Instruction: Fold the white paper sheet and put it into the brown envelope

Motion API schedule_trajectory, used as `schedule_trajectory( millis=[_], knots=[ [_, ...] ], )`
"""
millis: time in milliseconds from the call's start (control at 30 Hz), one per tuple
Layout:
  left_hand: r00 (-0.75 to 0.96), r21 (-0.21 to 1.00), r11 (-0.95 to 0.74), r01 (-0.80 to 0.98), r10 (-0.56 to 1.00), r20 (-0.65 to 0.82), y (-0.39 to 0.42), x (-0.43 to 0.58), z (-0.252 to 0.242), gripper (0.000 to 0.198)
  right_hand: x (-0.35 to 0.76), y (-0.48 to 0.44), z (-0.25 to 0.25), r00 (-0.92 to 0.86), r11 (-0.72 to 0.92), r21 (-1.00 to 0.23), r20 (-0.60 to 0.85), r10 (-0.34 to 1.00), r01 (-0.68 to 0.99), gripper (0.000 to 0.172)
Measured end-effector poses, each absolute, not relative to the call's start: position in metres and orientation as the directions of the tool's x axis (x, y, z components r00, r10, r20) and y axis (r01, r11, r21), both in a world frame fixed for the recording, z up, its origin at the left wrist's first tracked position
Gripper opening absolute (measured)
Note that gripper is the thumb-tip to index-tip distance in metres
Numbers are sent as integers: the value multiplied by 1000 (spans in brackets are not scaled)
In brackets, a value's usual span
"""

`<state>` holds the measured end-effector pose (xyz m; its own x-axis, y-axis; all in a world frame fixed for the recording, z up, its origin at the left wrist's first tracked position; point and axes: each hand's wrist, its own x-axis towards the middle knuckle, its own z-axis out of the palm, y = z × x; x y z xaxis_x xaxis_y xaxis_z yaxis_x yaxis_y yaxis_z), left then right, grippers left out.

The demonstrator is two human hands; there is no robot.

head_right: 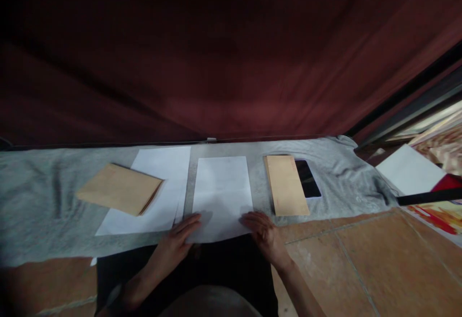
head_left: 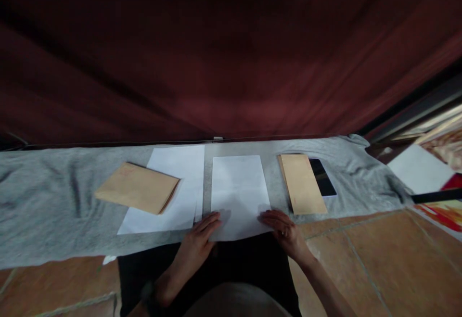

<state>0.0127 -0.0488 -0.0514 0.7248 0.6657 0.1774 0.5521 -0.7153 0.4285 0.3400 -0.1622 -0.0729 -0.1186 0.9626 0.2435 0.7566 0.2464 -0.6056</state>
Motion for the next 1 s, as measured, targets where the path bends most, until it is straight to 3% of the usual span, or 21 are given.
schedule_trajectory(
  millis=[67,300,467,533,667,800,1000],
  knots=[
    [721,429,-716,551,667,189,-43,11,-56,62,340,-160,-73,-93,242,-614,264,960,752,46],
    [629,544,-636,547,741,234,-35,15,-56,25,346,-151,-75,-49,222,-645,275,960,731,26],
    [628,548,-617,564,752,201,-33,15,-54,36,345,-147,-72,-5,188,-618,285,958,763,32],
    [626,550,-607,574,758,183,-30,17,-54,40,342,-144,-69,59,117,-626,253,966,771,30],
    [511,640,-483,597,845,161,-20,25,-50,22,334,-137,-63,254,-78,-670,169,952,738,38],
    [379,696,-320,643,922,74,-7,39,-42,30,325,-124,-56,410,-246,-691,80,909,679,47],
    [322,652,-347,674,933,163,0,52,-37,29,320,-105,-51,499,-349,-640,63,864,685,55]
  ],
)
